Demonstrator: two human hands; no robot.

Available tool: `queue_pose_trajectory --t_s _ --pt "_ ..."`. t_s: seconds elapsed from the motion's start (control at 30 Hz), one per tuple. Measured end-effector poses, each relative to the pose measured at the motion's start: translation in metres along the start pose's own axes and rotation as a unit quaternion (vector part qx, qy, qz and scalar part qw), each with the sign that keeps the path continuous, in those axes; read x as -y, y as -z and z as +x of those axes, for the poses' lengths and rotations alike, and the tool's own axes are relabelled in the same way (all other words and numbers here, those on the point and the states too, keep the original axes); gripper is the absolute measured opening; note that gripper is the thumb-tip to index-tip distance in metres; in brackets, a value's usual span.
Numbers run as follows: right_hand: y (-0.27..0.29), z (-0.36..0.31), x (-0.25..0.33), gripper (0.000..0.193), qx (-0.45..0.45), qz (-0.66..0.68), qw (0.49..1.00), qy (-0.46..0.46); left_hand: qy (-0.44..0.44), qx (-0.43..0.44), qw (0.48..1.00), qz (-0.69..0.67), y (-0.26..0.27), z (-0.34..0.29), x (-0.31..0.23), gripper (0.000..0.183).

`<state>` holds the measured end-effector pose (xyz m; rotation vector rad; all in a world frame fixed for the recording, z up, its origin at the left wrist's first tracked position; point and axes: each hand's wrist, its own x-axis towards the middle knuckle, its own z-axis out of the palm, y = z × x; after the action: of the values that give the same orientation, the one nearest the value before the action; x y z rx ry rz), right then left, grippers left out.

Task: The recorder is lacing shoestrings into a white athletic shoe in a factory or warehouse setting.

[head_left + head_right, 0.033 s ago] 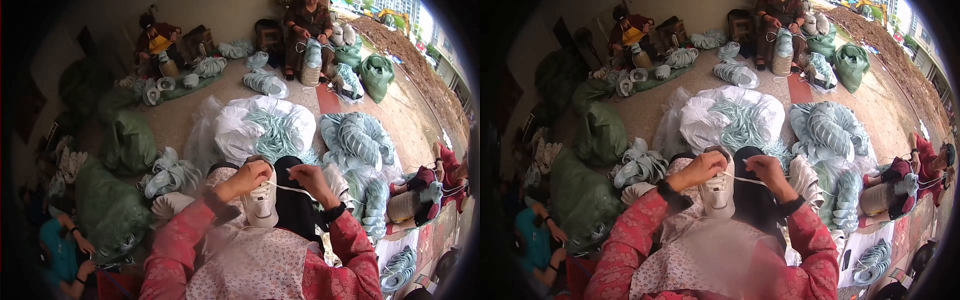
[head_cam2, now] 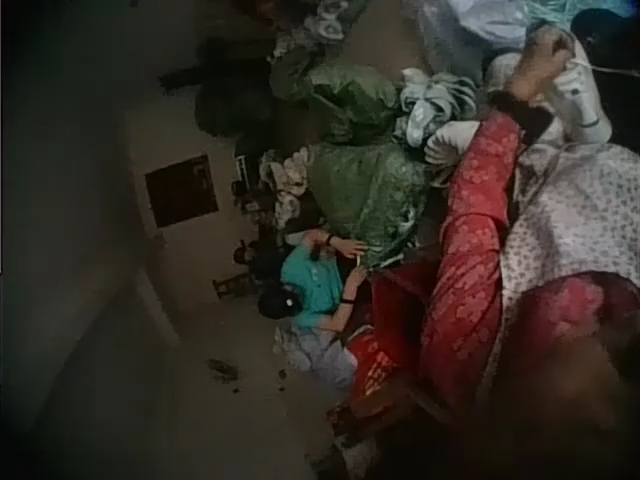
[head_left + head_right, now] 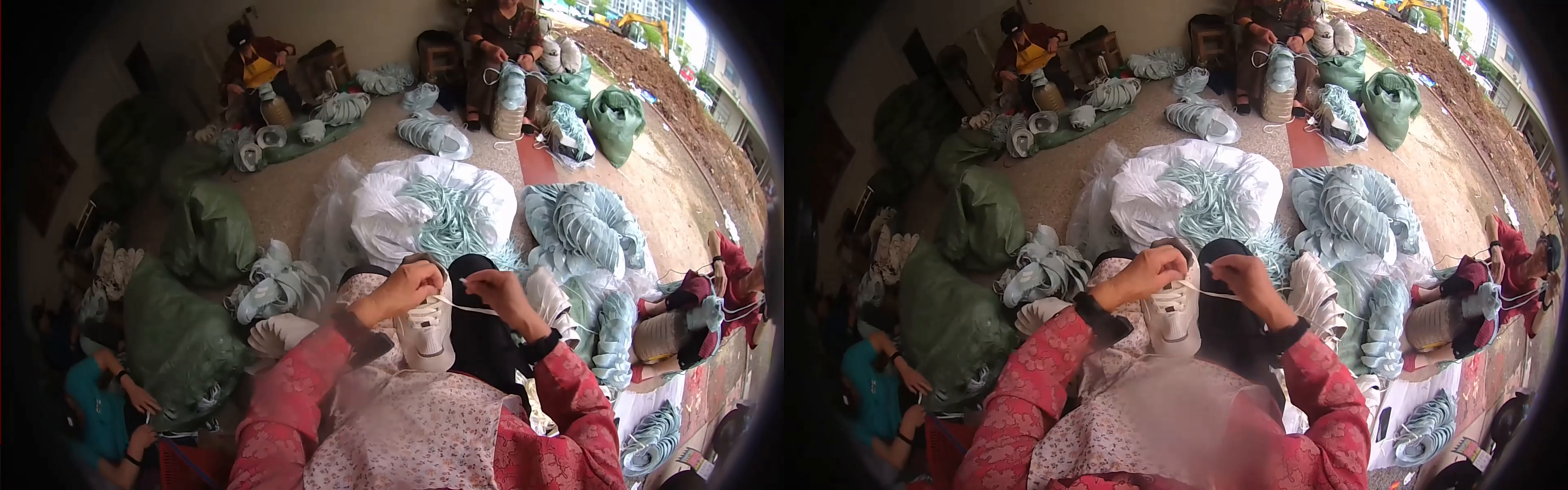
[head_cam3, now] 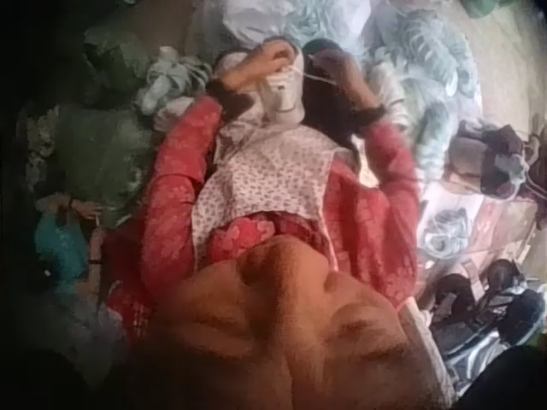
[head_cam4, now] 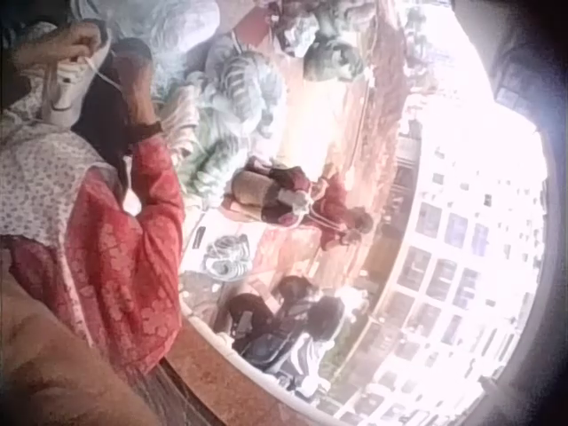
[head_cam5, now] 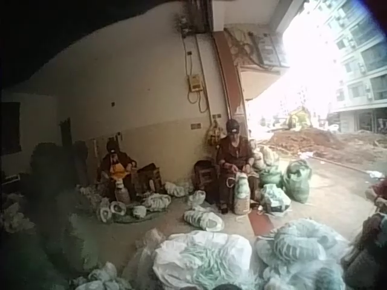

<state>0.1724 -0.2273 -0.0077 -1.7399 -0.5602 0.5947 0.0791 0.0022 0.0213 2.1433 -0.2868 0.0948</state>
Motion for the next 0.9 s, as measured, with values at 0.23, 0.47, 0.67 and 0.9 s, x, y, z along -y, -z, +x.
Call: queue_pose_trajectory --t_s 0.23,0.47,0.67,0.9 --pt "-0.025 0.015 -0.029 0.016 0.066 -0.062 0.994 0.061 0.134 0.045 0.979 -0.146 -0.001 0.007 0.024 0.011" --pt "-0.020 0.013 0.006 0.018 0.124 -0.039 0.992 0.003 0.093 0.044 0.991 -0.090 0.000 0.007 0.019 0.009" --pt "-0.023 0.015 0.004 0.012 0.094 -0.156 0.982 0.058 0.100 0.056 0.990 -0.085 -0.004 0.010 0.011 0.010" --pt "0.000 0.035 0.018 0.024 0.188 -0.150 0.957 0.162 0.086 0.032 0.991 -0.098 -0.008 0.002 0.017 0.009"
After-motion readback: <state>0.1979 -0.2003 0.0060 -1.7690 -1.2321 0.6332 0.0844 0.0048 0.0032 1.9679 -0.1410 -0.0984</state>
